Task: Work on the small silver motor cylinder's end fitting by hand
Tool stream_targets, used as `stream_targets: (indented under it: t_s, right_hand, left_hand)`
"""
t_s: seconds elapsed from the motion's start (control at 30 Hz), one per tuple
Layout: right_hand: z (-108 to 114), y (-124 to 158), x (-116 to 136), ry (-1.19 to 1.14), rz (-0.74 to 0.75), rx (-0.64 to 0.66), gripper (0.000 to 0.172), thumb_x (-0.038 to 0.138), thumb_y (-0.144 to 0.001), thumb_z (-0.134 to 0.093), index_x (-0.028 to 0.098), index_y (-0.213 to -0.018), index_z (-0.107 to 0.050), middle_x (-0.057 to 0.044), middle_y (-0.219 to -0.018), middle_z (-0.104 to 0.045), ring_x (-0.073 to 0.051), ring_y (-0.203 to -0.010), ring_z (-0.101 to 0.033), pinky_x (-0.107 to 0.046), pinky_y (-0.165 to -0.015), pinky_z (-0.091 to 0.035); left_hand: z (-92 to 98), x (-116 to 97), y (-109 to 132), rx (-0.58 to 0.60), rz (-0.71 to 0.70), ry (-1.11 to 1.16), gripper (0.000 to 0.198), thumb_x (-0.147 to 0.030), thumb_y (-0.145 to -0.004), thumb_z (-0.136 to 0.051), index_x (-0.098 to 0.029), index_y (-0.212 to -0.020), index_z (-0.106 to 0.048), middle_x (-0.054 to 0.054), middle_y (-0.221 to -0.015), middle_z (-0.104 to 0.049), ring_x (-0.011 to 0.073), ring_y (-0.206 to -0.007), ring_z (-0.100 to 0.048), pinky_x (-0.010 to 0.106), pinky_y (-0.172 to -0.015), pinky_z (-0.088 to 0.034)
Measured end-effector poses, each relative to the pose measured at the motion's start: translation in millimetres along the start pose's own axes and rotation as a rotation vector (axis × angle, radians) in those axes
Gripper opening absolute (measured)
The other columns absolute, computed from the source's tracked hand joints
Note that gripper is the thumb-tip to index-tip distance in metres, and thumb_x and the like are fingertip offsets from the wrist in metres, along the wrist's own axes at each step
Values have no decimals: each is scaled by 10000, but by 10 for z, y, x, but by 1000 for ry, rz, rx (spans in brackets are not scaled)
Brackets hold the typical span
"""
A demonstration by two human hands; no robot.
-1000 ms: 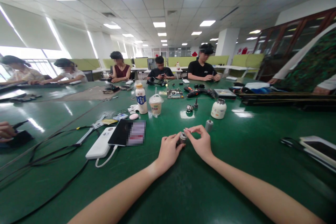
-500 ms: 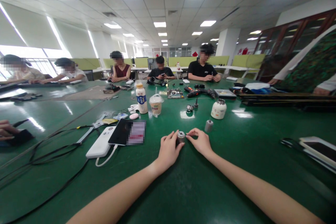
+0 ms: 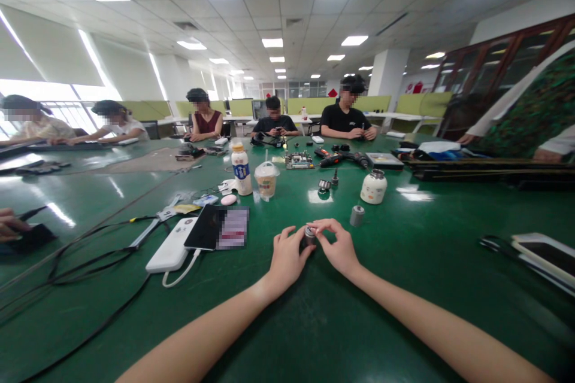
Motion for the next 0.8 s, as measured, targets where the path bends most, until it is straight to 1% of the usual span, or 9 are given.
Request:
stream_targets:
  t_s: [0.27, 0.43, 0.53, 0.67, 0.8]
  right_hand:
    - [25, -13, 5, 6, 6, -13, 112, 206, -863, -596, 252, -761, -590, -40, -937, -748, -244, -975, -681, -448, -940, -484]
    - [8, -9, -15, 10, 3, 0, 98, 214, -846, -613, 241, -752, -602, -35, -870, -732, -245, -918, -685, -429, -890, -503]
    - [20, -9, -29, 3, -19, -21, 90, 247, -849, -632, 236, -767, -594, -29, -849, -720, -236, -882, -694, -405, -854, -523]
    - [95, -13, -59, 5, -63, -106, 180, 323, -811, -708, 232, -785, -555, -14, -794, -681, -221, -802, -692, -366, -782, -542]
    - [134, -11, -70, 20, -86, -147, 250, 332, -766, -759, 229, -781, -532, 9, -732, -652, -203, -724, -670, -339, -727, -534]
  left_hand:
    - [12, -36, 5, 1, -27, -11, 476, -207, -873, -667, -264, -1322, -521, 65, -1245, -668, 293, -1239, -505, 453, -996, -368]
    - [27, -54, 6, 1, -33, -16, 477, -204, -875, -667, -264, -1324, -521, 63, -1232, -676, 299, -1225, -518, 458, -980, -377]
    - [31, -66, 6, 1, -41, -17, 476, -203, -875, -667, -268, -1324, -522, 60, -1213, -687, 297, -1216, -526, 456, -975, -382]
    - [30, -80, 9, 2, -57, -19, 482, -202, -869, -676, -267, -1323, -527, 54, -1199, -697, 298, -1220, -524, 457, -973, -384]
    - [21, -91, 11, 6, -73, -23, 466, -193, -869, -675, -257, -1311, -540, 57, -1199, -699, 296, -1235, -514, 458, -982, -375]
Point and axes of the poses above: each hand's wrist, its own y-axis away from the middle knuckle, its own z-axis out of the back of the hand, x = y × z, the point moved 9 cm from there along -y, towards the middle knuckle
